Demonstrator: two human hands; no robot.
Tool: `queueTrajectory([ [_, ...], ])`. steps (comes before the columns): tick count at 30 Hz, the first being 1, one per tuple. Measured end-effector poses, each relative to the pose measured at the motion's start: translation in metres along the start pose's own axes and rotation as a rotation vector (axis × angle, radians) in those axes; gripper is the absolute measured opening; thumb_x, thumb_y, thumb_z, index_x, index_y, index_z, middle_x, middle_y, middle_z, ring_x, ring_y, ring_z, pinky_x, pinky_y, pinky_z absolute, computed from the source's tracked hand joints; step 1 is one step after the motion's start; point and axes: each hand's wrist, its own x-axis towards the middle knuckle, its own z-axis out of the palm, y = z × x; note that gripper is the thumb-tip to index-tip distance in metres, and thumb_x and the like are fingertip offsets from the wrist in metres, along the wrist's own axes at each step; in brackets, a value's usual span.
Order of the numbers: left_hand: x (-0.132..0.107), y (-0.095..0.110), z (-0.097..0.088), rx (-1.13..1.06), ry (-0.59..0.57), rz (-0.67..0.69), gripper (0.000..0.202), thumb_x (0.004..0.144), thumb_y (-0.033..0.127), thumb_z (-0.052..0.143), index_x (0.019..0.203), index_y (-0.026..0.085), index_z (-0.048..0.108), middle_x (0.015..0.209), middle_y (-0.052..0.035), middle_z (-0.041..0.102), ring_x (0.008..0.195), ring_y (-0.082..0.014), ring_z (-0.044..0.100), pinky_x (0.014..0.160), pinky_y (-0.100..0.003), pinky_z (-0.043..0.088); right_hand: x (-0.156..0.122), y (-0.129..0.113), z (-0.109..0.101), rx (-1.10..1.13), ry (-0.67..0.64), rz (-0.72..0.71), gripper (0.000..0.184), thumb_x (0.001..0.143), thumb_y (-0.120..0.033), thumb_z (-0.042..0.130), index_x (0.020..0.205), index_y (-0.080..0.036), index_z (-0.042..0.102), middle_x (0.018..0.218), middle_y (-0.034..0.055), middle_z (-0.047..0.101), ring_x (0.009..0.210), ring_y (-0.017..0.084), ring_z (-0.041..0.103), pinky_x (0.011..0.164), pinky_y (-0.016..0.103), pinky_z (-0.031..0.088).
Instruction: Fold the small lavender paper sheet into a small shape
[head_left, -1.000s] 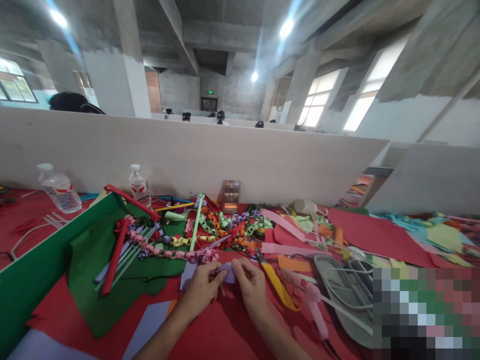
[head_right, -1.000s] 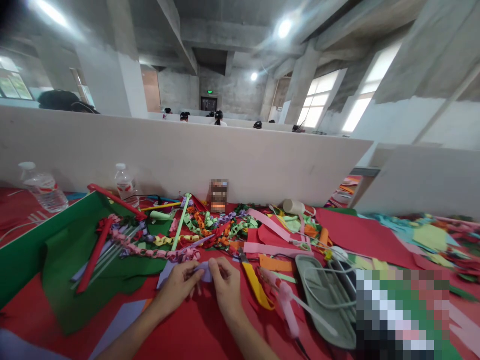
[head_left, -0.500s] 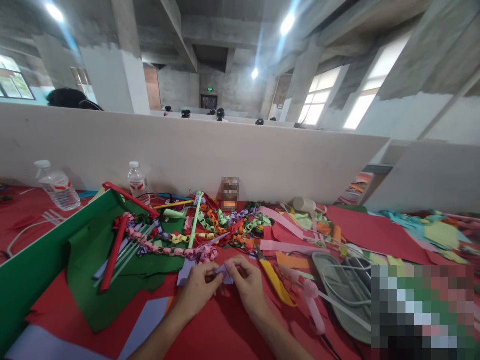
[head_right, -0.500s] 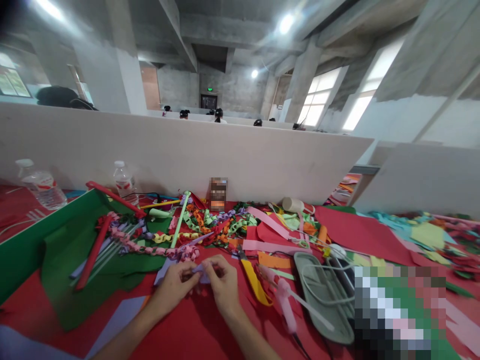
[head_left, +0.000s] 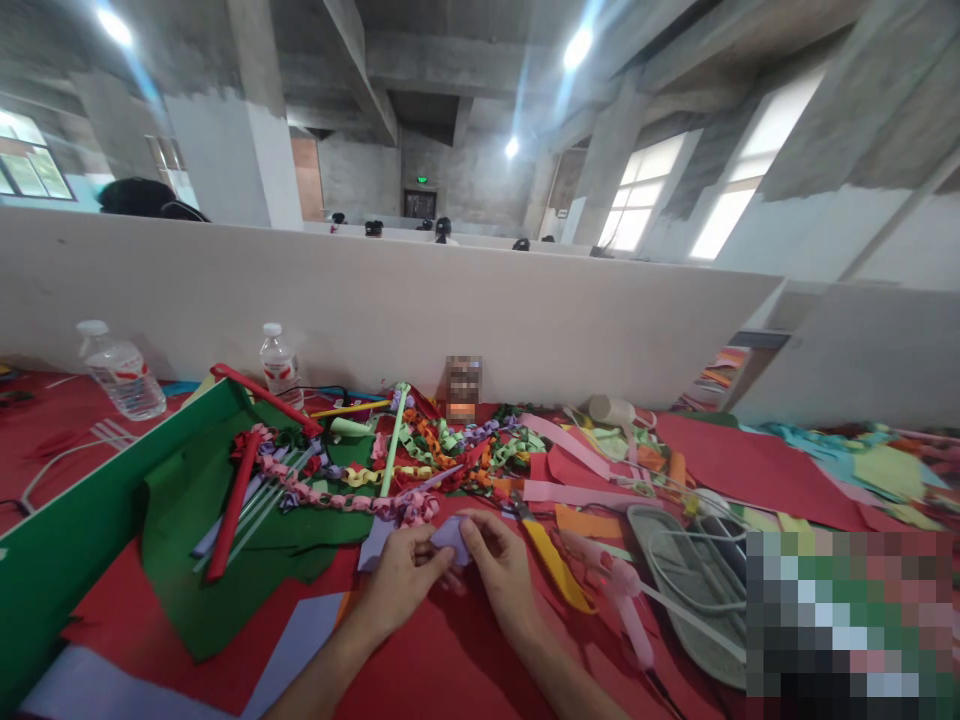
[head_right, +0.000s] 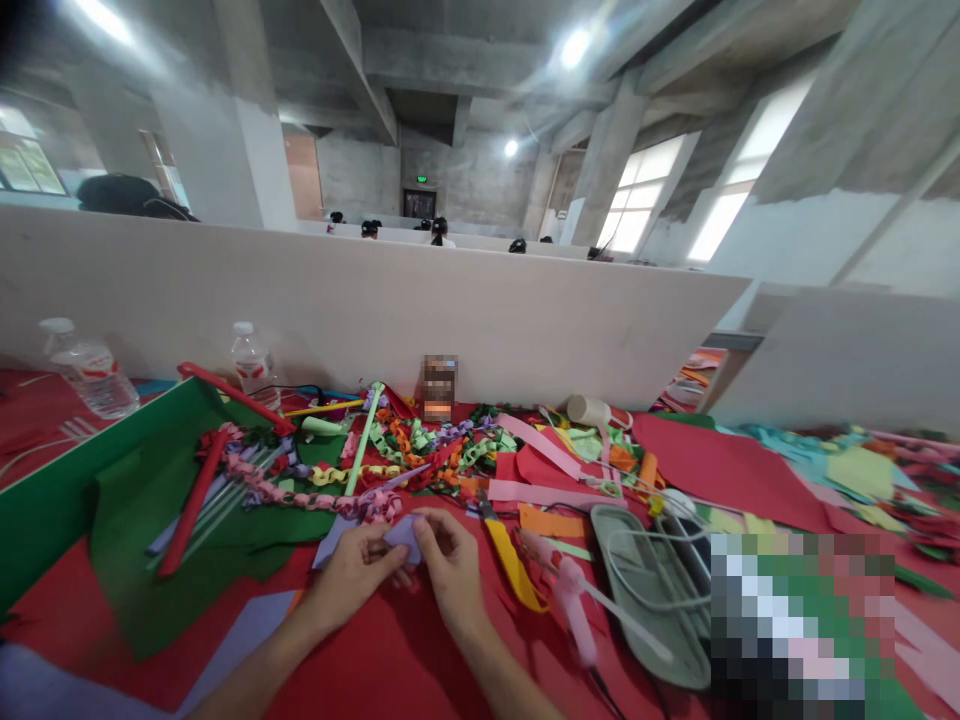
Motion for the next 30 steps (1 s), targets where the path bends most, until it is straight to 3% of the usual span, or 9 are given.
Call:
queueTrajectory([
  [4, 0.003, 0.001, -0.002, -0.084, 0.117, -0.01, 0.049, 0.072, 0.053, 0.079, 0.102, 0.016, 0.067, 0.068, -0.0026, 0.075, 0.058, -0.0212, 0.072, 0.06, -0.031, 0.058, -0.001, -0.001, -0.006, -0.112, 0.038, -0.076, 0.032, 0.092, -0.044, 0.063, 0.114, -0.021, 0.066, 0.103, 0.0072, 0.071, 0.09, 0.022, 0.066, 0.079, 0.03, 0.054],
  [7, 0.003, 0.002, -0.003, -0.089, 0.119, -0.001, 0.05, 0.074, 0.055, 0.076, 0.104, 0.017, 0.066, 0.065, -0.0012, 0.074, 0.056, -0.02, 0.07, 0.06, -0.03, 0.057, -0.003, -0.003, -0.009, -0.252, -0.002, -0.156, 0.03, 0.093, -0.037, 0.063, 0.12, -0.023, 0.064, 0.11, 0.0073, 0.069, 0.093, 0.022, 0.065, 0.082, 0.031, 0.053],
  [12, 0.0, 0.004, -0.004, 0.131, 0.141, 0.086, 0.039, 0.088, 0.053, 0.063, 0.088, 0.015, 0.073, 0.075, -0.0025, 0.073, 0.067, -0.0182, 0.065, 0.06, -0.025, 0.051, -0.004, -0.009, -0.008, -0.383, -0.043, -0.307, 0.013, 0.093, -0.029, 0.064, 0.102, -0.023, 0.07, 0.101, 0.0059, 0.068, 0.094, 0.021, 0.063, 0.084, 0.03, 0.05],
  [15, -0.002, 0.009, -0.003, 0.263, 0.142, 0.136, 0.039, 0.091, 0.049, 0.059, 0.082, 0.015, 0.075, 0.073, -0.0032, 0.071, 0.073, -0.0203, 0.063, 0.066, -0.026, 0.049, -0.004, -0.011, -0.007, -0.375, -0.035, -0.307, 0.01, 0.093, -0.029, 0.064, 0.094, -0.022, 0.07, 0.095, 0.0055, 0.068, 0.09, 0.021, 0.063, 0.081, 0.03, 0.049],
  [18, -0.004, 0.014, -0.001, 0.298, 0.119, 0.148, 0.039, 0.093, 0.047, 0.056, 0.088, 0.016, 0.078, 0.074, -0.0039, 0.072, 0.071, -0.0202, 0.062, 0.065, -0.026, 0.048, -0.004, -0.012, -0.006, -0.374, -0.034, -0.282, 0.011, 0.094, -0.03, 0.063, 0.092, -0.021, 0.069, 0.091, 0.0054, 0.067, 0.086, 0.021, 0.063, 0.078, 0.03, 0.049],
  [26, -0.007, 0.016, 0.002, 0.366, 0.164, 0.155, 0.029, 0.09, 0.037, 0.058, 0.093, 0.018, 0.08, 0.087, -0.0068, 0.078, 0.083, -0.025, 0.068, 0.076, -0.029, 0.05, -0.009, -0.018, -0.004, -0.438, 0.007, -0.358, 0.012, 0.092, -0.03, 0.063, 0.086, -0.022, 0.068, 0.086, 0.006, 0.066, 0.08, 0.021, 0.063, 0.07, 0.03, 0.051],
  [30, -0.005, 0.011, 0.001, 0.363, 0.222, 0.126, 0.023, 0.084, 0.031, 0.061, 0.086, 0.018, 0.081, 0.083, -0.0058, 0.079, 0.078, -0.0249, 0.068, 0.07, -0.029, 0.05, -0.011, -0.017, -0.005, -0.55, -0.033, -0.434, 0.009, 0.093, -0.025, 0.061, 0.09, -0.022, 0.068, 0.09, 0.0064, 0.066, 0.082, 0.021, 0.063, 0.072, 0.03, 0.052],
])
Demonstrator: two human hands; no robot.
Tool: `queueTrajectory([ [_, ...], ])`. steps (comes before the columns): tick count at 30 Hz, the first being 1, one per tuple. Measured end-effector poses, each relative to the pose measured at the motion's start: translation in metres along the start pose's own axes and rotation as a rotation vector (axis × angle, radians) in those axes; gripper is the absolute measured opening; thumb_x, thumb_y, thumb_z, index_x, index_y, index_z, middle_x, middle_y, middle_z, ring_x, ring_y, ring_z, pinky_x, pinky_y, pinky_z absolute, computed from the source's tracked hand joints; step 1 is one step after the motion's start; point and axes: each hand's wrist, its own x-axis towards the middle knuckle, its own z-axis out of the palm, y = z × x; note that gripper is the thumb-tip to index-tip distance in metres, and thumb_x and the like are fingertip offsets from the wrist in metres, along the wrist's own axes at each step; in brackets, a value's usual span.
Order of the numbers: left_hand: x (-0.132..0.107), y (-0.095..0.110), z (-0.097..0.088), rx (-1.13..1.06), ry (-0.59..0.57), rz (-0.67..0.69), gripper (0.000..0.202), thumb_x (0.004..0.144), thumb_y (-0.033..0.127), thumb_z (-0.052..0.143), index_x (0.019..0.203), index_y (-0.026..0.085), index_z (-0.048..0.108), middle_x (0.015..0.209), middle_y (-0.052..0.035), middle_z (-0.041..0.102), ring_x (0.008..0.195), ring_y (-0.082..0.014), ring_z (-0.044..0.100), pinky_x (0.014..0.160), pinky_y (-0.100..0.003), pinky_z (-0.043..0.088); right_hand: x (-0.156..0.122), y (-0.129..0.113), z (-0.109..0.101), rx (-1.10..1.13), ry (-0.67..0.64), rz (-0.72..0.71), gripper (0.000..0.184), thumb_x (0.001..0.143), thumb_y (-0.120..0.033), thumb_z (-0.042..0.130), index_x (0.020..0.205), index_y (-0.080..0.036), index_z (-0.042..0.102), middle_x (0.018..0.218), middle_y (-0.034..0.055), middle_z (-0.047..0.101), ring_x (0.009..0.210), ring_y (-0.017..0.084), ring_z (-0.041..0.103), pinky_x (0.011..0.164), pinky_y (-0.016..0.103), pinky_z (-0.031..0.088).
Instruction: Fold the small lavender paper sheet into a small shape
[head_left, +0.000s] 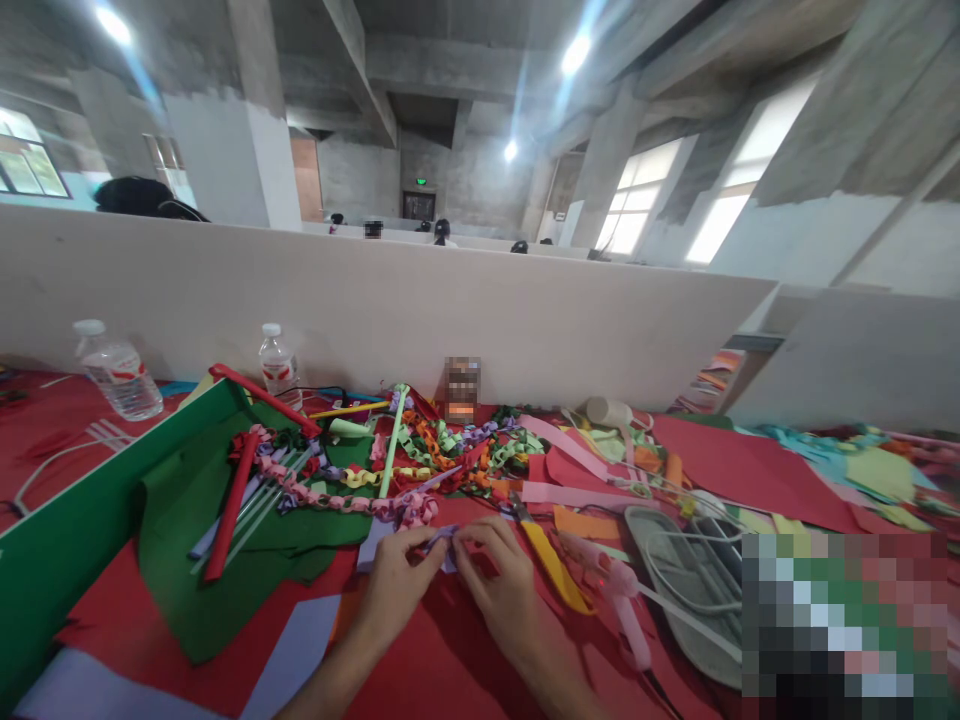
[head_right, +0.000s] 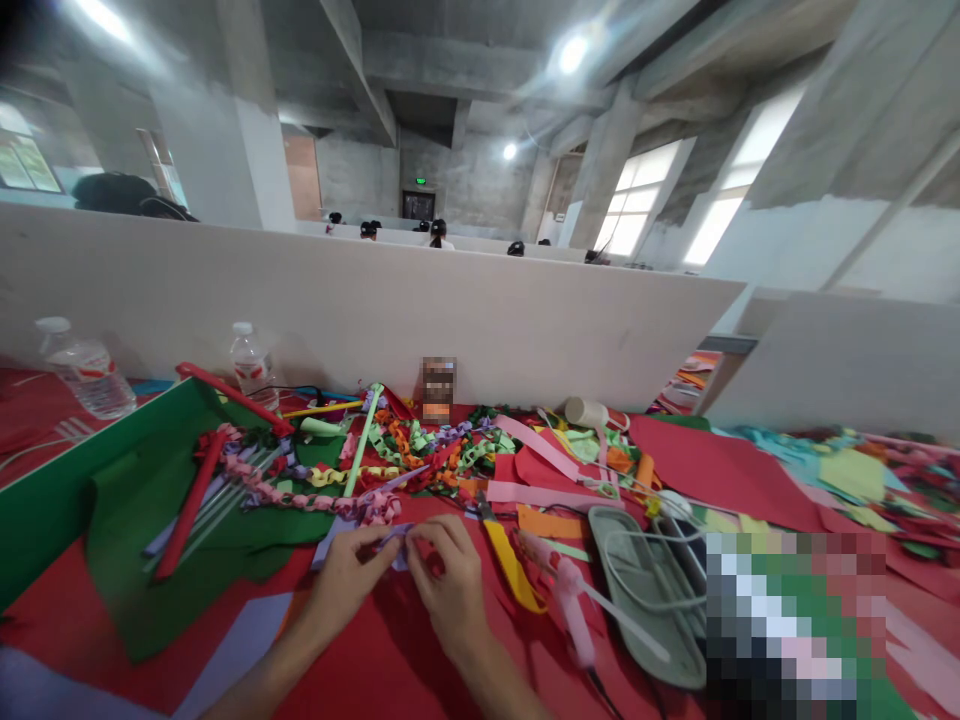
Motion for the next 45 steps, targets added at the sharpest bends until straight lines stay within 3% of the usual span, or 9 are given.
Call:
queueTrajectory([
  [12, 0.0, -0.006, 0.002, -0.207, 0.033, -0.097, 0.044, 0.082, 0.055, 0.064, 0.066, 0.015, 0.074, 0.062, -0.0015, 0.067, 0.06, -0.0176, 0.058, 0.056, -0.024, 0.047, 0.004, 0.002, -0.008, -0.522, -0.063, -0.425, 0.019, 0.096, -0.016, 0.058, 0.103, -0.025, 0.072, 0.091, 0.0051, 0.075, 0.077, 0.02, 0.06, 0.074, 0.035, 0.041],
  [17, 0.002, -0.002, 0.0, -0.272, 0.018, -0.111, 0.042, 0.078, 0.056, 0.071, 0.08, 0.014, 0.075, 0.069, -0.0016, 0.071, 0.06, -0.0158, 0.059, 0.055, -0.022, 0.045, 0.005, -0.002, -0.011, -0.525, -0.111, -0.46, 0.02, 0.096, -0.016, 0.058, 0.106, -0.026, 0.072, 0.091, 0.0047, 0.075, 0.078, 0.02, 0.06, 0.074, 0.036, 0.041],
  [20, 0.004, -0.003, -0.002, -0.312, 0.029, -0.139, 0.045, 0.073, 0.058, 0.075, 0.082, 0.014, 0.073, 0.07, -0.0027, 0.072, 0.061, -0.0168, 0.062, 0.057, -0.023, 0.045, 0.004, -0.004, -0.01, -0.357, -0.117, -0.333, 0.02, 0.095, -0.019, 0.057, 0.104, -0.027, 0.073, 0.093, 0.0062, 0.072, 0.083, 0.021, 0.062, 0.076, 0.036, 0.045],
  [25, 0.006, -0.011, -0.003, -0.389, -0.01, -0.187, 0.049, 0.072, 0.058, 0.077, 0.092, 0.014, 0.071, 0.073, -0.0056, 0.075, 0.069, -0.0203, 0.068, 0.065, -0.027, 0.052, 0.003, 0.003, -0.002, 0.122, 0.002, 0.185, 0.02, 0.098, -0.035, 0.055, 0.103, -0.021, 0.069, 0.1, 0.009, 0.07, 0.09, 0.022, 0.065, 0.077, 0.032, 0.052],
  [27, 0.005, -0.012, -0.001, -0.388, -0.023, -0.177, 0.046, 0.074, 0.056, 0.076, 0.092, 0.014, 0.071, 0.073, -0.0053, 0.074, 0.069, -0.0202, 0.069, 0.065, -0.027, 0.053, 0.004, 0.006, 0.001, 0.253, -0.02, 0.305, 0.026, 0.095, -0.042, 0.059, 0.103, -0.02, 0.068, 0.096, 0.0079, 0.071, 0.085, 0.022, 0.066, 0.073, 0.031, 0.053],
  [32, 0.001, -0.007, 0.001, -0.345, -0.025, -0.114, 0.039, 0.077, 0.054, 0.074, 0.085, 0.015, 0.072, 0.08, -0.0051, 0.073, 0.074, -0.0208, 0.068, 0.066, -0.027, 0.056, 0.008, 0.004, 0.002, 0.274, -0.089, 0.301, 0.036, 0.091, -0.05, 0.063, 0.075, -0.019, 0.07, 0.074, 0.0037, 0.066, 0.069, 0.019, 0.061, 0.064, 0.027, 0.048],
  [38, 0.003, -0.008, 0.001, -0.257, -0.016, -0.105, 0.031, 0.072, 0.046, 0.078, 0.078, 0.017, 0.07, 0.069, 0.0006, 0.068, 0.058, -0.0143, 0.061, 0.051, -0.021, 0.049, 0.007, 0.009, 0.002, 0.261, -0.095, 0.323, 0.04, 0.09, -0.052, 0.063, 0.069, -0.019, 0.068, 0.066, 0.0014, 0.06, 0.062, 0.017, 0.053, 0.056, 0.026, 0.041],
  [42, 0.005, -0.008, 0.002, -0.388, 0.023, -0.165, 0.036, 0.065, 0.046, 0.083, 0.073, 0.018, 0.062, 0.062, 0.003, 0.066, 0.052, -0.0129, 0.061, 0.052, -0.022, 0.051, 0.003, 0.009, 0.006, 0.373, 0.025, 0.424, 0.035, 0.092, -0.053, 0.059, 0.093, -0.02, 0.07, 0.08, 0.0035, 0.068, 0.07, 0.02, 0.06, 0.061, 0.027, 0.048],
  [45, 0.004, -0.007, 0.002, -0.474, 0.02, -0.225, 0.04, 0.066, 0.049, 0.083, 0.08, 0.017, 0.063, 0.07, -0.0013, 0.073, 0.062, -0.017, 0.069, 0.062, -0.027, 0.058, 0.002, 0.008, 0.008, 0.369, 0.08, 0.408, 0.034, 0.09, -0.051, 0.063, 0.104, -0.021, 0.068, 0.096, 0.0065, 0.071, 0.082, 0.022, 0.065, 0.072, 0.03, 0.052],
])
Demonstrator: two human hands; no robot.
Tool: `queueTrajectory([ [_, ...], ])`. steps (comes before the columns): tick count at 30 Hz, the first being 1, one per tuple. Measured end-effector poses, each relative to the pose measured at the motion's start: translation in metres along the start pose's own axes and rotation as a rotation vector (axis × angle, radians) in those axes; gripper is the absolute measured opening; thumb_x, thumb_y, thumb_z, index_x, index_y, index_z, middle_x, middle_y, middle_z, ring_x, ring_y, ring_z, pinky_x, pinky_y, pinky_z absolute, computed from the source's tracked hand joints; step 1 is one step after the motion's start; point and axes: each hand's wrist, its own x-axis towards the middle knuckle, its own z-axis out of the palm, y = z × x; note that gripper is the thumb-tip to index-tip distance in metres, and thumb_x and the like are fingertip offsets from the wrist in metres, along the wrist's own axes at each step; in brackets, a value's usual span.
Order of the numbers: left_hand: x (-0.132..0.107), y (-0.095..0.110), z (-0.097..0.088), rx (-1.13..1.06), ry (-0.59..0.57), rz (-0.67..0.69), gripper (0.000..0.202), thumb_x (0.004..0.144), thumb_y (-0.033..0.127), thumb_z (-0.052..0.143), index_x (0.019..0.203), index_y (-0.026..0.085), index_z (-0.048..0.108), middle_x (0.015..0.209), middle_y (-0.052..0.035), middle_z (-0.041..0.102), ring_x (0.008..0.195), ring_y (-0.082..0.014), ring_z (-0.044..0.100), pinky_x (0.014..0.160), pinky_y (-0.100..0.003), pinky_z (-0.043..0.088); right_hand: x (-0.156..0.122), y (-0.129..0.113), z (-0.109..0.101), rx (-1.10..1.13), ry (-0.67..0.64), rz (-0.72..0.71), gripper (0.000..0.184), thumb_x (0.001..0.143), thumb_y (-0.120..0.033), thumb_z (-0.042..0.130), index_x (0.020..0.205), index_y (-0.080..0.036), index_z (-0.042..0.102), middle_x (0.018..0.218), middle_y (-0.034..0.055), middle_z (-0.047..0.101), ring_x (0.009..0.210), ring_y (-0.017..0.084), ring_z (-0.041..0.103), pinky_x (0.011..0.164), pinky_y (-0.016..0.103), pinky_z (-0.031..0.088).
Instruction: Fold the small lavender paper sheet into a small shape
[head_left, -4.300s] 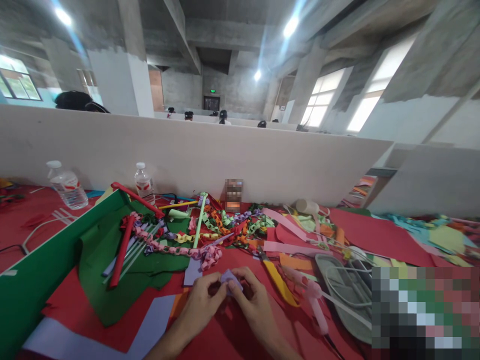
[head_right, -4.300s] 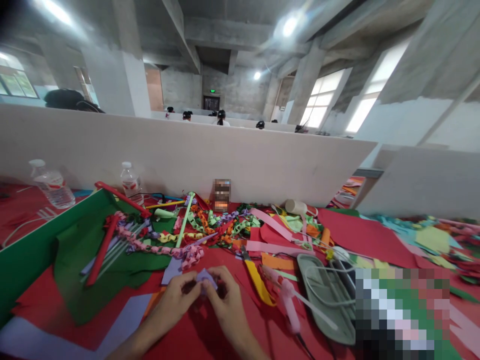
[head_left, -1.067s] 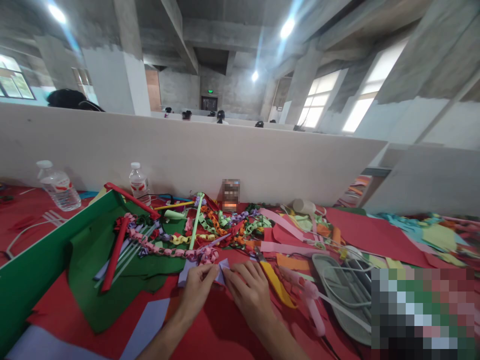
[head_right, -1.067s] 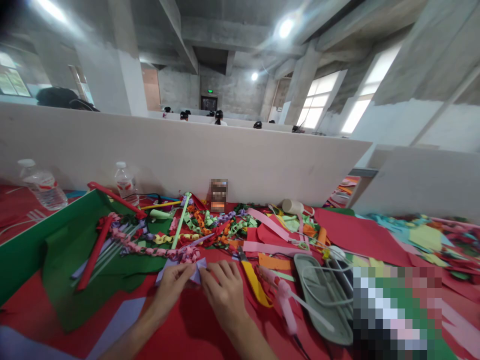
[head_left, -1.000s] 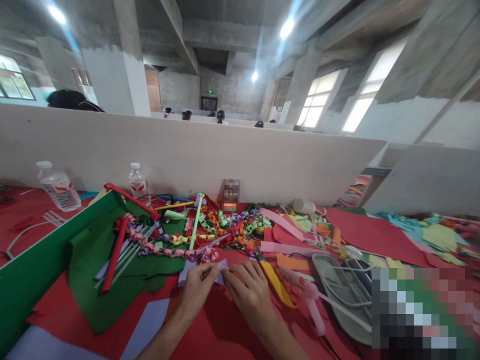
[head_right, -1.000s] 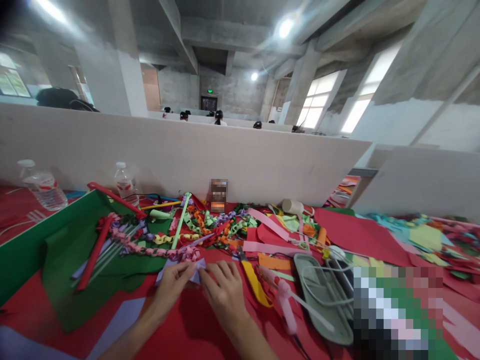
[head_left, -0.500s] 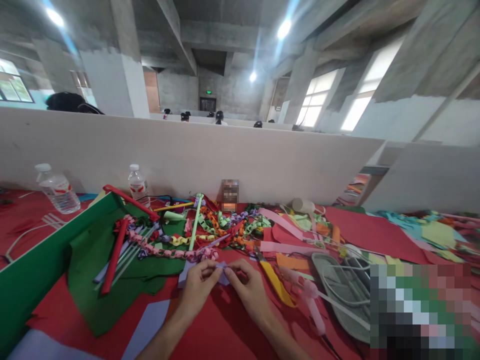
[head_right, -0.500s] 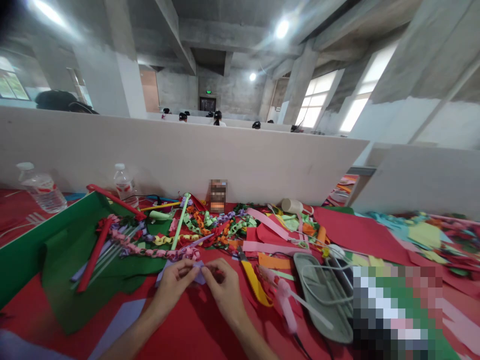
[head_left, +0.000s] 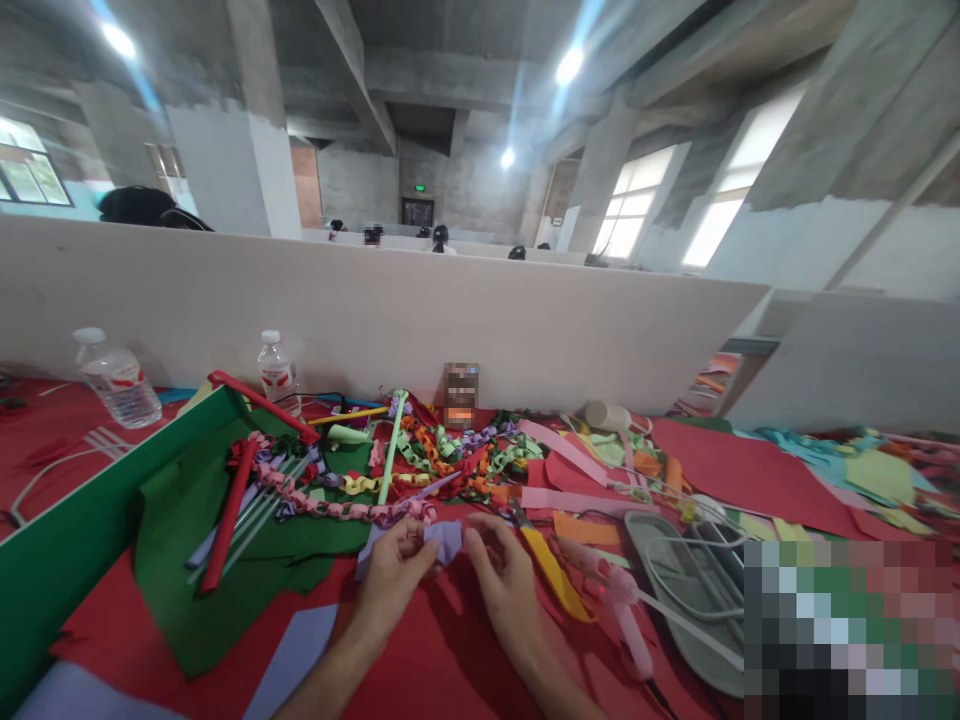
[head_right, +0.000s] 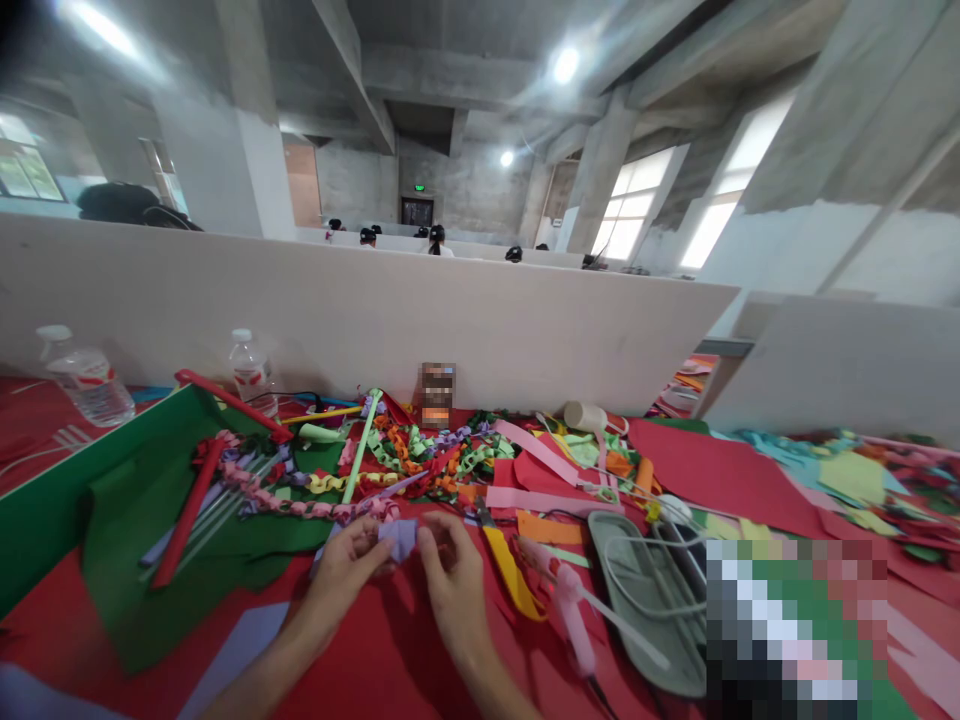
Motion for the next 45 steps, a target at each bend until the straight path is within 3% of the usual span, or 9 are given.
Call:
queueTrajectory([
  [5, -0.001, 0.0, -0.001, 0.014, -0.028, -0.014, 0.051, 0.068, 0.051, 0.083, 0.101, 0.014, 0.068, 0.074, -0.0052, 0.077, 0.069, -0.0211, 0.073, 0.069, -0.032, 0.06, 0.0, 0.0, -0.004, -0.118, -0.027, -0.08, 0.026, 0.092, -0.045, 0.062, 0.097, -0.02, 0.07, 0.094, 0.0071, 0.071, 0.084, 0.022, 0.065, 0.073, 0.03, 0.05],
  [11, 0.001, -0.006, -0.004, 0.102, -0.066, 0.053, 0.04, 0.077, 0.049, 0.076, 0.094, 0.012, 0.075, 0.082, -0.0085, 0.079, 0.074, -0.0222, 0.073, 0.07, -0.029, 0.058, -0.003, -0.007, -0.003, -0.206, -0.025, -0.132, 0.021, 0.093, -0.039, 0.063, 0.101, -0.02, 0.069, 0.093, 0.0053, 0.069, 0.081, 0.02, 0.062, 0.07, 0.028, 0.046],
  [23, -0.002, -0.003, 0.0, 0.165, -0.076, 0.122, 0.03, 0.078, 0.04, 0.076, 0.093, 0.014, 0.078, 0.084, -0.0084, 0.08, 0.078, -0.024, 0.074, 0.072, -0.028, 0.058, -0.001, -0.003, -0.002, -0.277, -0.045, -0.206, 0.02, 0.093, -0.035, 0.063, 0.081, -0.02, 0.067, 0.078, 0.0023, 0.064, 0.071, 0.018, 0.059, 0.063, 0.027, 0.044],
  [27, -0.001, -0.007, -0.003, 0.155, -0.097, 0.054, 0.038, 0.077, 0.048, 0.076, 0.091, 0.013, 0.08, 0.08, -0.0085, 0.079, 0.074, -0.0249, 0.073, 0.072, -0.032, 0.06, -0.001, 0.001, -0.005, -0.328, -0.068, -0.317, 0.014, 0.095, -0.029, 0.061, 0.09, -0.021, 0.072, 0.088, 0.0053, 0.066, 0.08, 0.019, 0.063, 0.069, 0.027, 0.05],
  [31, 0.002, -0.009, -0.005, 0.085, -0.078, -0.017, 0.045, 0.073, 0.055, 0.077, 0.09, 0.013, 0.081, 0.077, -0.0073, 0.079, 0.072, -0.0239, 0.072, 0.072, -0.035, 0.062, 0.001, 0.008, -0.011, -0.543, -0.106, -0.567, 0.019, 0.098, -0.022, 0.056, 0.101, -0.023, 0.074, 0.09, 0.007, 0.067, 0.081, 0.02, 0.064, 0.071, 0.03, 0.052],
  [34, 0.003, -0.008, -0.005, 0.039, -0.039, -0.026, 0.047, 0.069, 0.057, 0.08, 0.088, 0.014, 0.081, 0.076, -0.0062, 0.078, 0.072, -0.023, 0.072, 0.071, -0.033, 0.062, 0.002, 0.005, -0.014, -0.72, -0.163, -0.724, 0.023, 0.099, -0.017, 0.053, 0.109, -0.023, 0.073, 0.094, 0.0081, 0.07, 0.083, 0.02, 0.064, 0.072, 0.032, 0.052],
  [38, 0.003, -0.005, -0.006, 0.016, -0.001, -0.024, 0.047, 0.067, 0.057, 0.081, 0.088, 0.014, 0.081, 0.072, -0.0049, 0.077, 0.068, -0.0206, 0.07, 0.066, -0.03, 0.061, 0.002, -0.002, -0.014, -0.844, -0.185, -0.831, 0.024, 0.099, -0.015, 0.052, 0.112, -0.021, 0.071, 0.098, 0.0093, 0.072, 0.082, 0.021, 0.064, 0.07, 0.033, 0.051],
  [42, 0.001, -0.003, -0.006, -0.017, 0.002, -0.021, 0.044, 0.069, 0.053, 0.082, 0.092, 0.015, 0.081, 0.076, -0.0046, 0.077, 0.07, -0.0194, 0.07, 0.068, -0.028, 0.06, 0.0, -0.003, -0.01, -0.864, -0.194, -0.801, 0.023, 0.098, -0.015, 0.054, 0.11, -0.023, 0.072, 0.103, 0.009, 0.072, 0.087, 0.024, 0.065, 0.074, 0.037, 0.051],
  [45, 0.0, -0.001, -0.005, -0.019, -0.009, -0.025, 0.045, 0.069, 0.054, 0.081, 0.092, 0.015, 0.08, 0.077, -0.0048, 0.078, 0.07, -0.0193, 0.07, 0.069, -0.029, 0.06, 0.0, 0.0, -0.009, -0.71, -0.183, -0.686, 0.024, 0.097, -0.016, 0.055, 0.114, -0.024, 0.07, 0.104, 0.0091, 0.071, 0.09, 0.023, 0.065, 0.077, 0.037, 0.054],
])
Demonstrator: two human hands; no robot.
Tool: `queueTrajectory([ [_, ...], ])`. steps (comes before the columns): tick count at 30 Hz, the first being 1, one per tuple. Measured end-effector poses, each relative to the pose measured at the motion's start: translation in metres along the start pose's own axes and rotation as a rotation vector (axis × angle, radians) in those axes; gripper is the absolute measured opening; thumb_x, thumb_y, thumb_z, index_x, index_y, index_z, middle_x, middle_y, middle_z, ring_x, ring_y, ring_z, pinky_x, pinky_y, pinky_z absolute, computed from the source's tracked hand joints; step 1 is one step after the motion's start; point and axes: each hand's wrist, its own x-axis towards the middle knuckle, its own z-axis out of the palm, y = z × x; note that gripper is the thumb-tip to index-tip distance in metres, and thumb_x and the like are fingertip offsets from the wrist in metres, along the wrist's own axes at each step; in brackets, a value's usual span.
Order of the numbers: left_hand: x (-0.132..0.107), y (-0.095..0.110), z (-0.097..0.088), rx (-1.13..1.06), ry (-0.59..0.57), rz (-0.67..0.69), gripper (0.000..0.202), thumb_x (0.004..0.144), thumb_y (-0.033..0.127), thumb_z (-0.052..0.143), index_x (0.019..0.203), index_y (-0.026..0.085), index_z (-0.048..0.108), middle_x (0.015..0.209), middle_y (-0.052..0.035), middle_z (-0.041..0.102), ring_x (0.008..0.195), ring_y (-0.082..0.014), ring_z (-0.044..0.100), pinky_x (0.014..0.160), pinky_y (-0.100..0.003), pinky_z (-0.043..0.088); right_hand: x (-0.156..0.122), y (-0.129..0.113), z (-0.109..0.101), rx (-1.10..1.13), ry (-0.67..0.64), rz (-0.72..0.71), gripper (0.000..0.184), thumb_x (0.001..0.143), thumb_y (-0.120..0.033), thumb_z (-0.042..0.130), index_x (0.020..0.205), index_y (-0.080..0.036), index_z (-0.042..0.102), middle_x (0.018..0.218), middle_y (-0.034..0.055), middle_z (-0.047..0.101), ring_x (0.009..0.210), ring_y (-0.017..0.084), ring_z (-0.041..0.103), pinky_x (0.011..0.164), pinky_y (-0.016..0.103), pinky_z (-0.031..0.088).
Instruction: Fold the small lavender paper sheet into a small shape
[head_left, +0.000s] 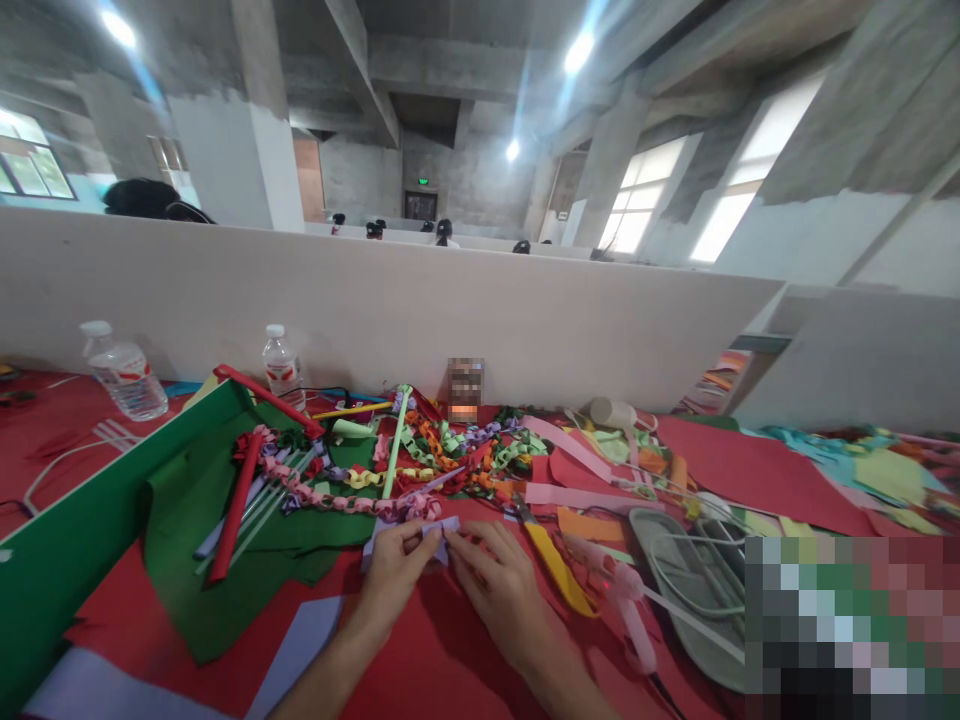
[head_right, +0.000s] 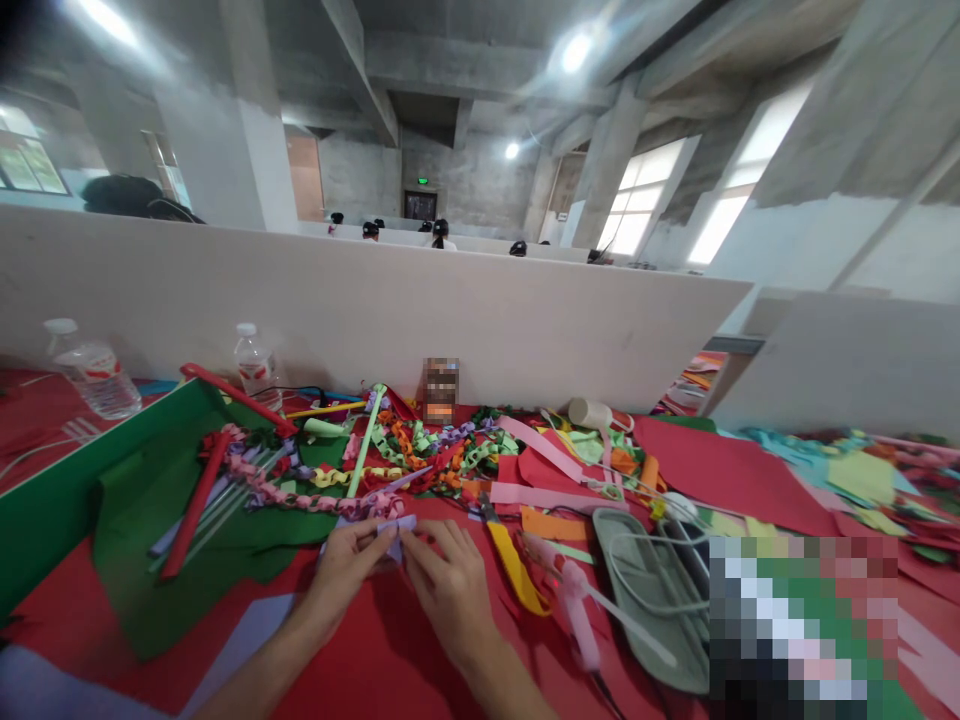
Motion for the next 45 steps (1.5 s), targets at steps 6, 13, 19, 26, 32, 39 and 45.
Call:
queueTrajectory([
  [6, -0.002, 0.002, 0.003, 0.035, -0.059, 0.019, 0.046, 0.07, 0.055, 0.08, 0.091, 0.014, 0.08, 0.077, -0.0065, 0.078, 0.069, -0.0214, 0.071, 0.069, -0.032, 0.061, -0.001, 0.002, 0.003, 0.3, 0.087, 0.233, 0.015, 0.094, -0.02, 0.061, 0.105, -0.023, 0.07, 0.093, 0.0062, 0.07, 0.084, 0.02, 0.067, 0.072, 0.029, 0.056],
  [13, -0.002, -0.001, 0.002, 0.062, -0.039, 0.023, 0.041, 0.069, 0.051, 0.082, 0.086, 0.013, 0.08, 0.067, -0.0032, 0.074, 0.064, -0.0191, 0.068, 0.065, -0.03, 0.06, -0.001, 0.004, 0.001, 0.054, 0.1, 0.028, 0.015, 0.097, -0.018, 0.058, 0.095, -0.021, 0.073, 0.089, 0.0068, 0.067, 0.081, 0.02, 0.061, 0.07, 0.031, 0.049],
  [19, -0.005, 0.007, 0.006, 0.034, 0.005, 0.004, 0.042, 0.064, 0.053, 0.084, 0.077, 0.013, 0.078, 0.063, -0.0017, 0.071, 0.061, -0.0176, 0.066, 0.065, -0.029, 0.059, 0.004, -0.004, -0.006, -0.196, 0.022, -0.178, 0.017, 0.099, -0.015, 0.055, 0.097, -0.02, 0.071, 0.089, 0.0055, 0.073, 0.077, 0.02, 0.058, 0.071, 0.035, 0.044],
  [26, -0.003, 0.006, 0.005, 0.077, 0.025, -0.014, 0.051, 0.063, 0.061, 0.079, 0.08, 0.014, 0.079, 0.067, -0.0035, 0.073, 0.064, -0.0205, 0.068, 0.068, -0.033, 0.06, 0.001, -0.001, -0.003, -0.144, 0.009, -0.117, 0.023, 0.101, -0.017, 0.049, 0.11, -0.02, 0.07, 0.093, 0.0083, 0.072, 0.081, 0.021, 0.062, 0.072, 0.034, 0.05],
  [32, -0.001, -0.002, 0.0, 0.171, 0.006, 0.056, 0.037, 0.069, 0.051, 0.078, 0.069, 0.014, 0.078, 0.058, -0.0013, 0.069, 0.058, -0.0176, 0.062, 0.056, -0.023, 0.05, -0.001, 0.001, 0.004, 0.088, 0.078, 0.153, 0.021, 0.099, -0.026, 0.053, 0.093, -0.021, 0.071, 0.083, 0.0058, 0.069, 0.075, 0.019, 0.065, 0.067, 0.031, 0.053],
  [39, -0.001, -0.005, 0.001, 0.15, -0.009, 0.044, 0.038, 0.07, 0.049, 0.079, 0.081, 0.012, 0.08, 0.063, -0.003, 0.071, 0.059, -0.0181, 0.063, 0.059, -0.026, 0.053, 0.001, 0.002, -0.002, -0.171, 0.02, -0.097, 0.021, 0.102, -0.02, 0.049, 0.101, -0.019, 0.07, 0.084, 0.0057, 0.072, 0.075, 0.02, 0.06, 0.071, 0.034, 0.045],
  [45, -0.002, 0.001, 0.003, 0.111, 0.015, 0.027, 0.04, 0.066, 0.052, 0.082, 0.075, 0.013, 0.078, 0.061, -0.0008, 0.068, 0.058, -0.0164, 0.061, 0.06, -0.026, 0.055, 0.003, -0.002, -0.011, -0.357, -0.079, -0.302, 0.027, 0.103, -0.014, 0.043, 0.118, -0.014, 0.066, 0.097, 0.0104, 0.073, 0.084, 0.023, 0.061, 0.079, 0.038, 0.045],
])
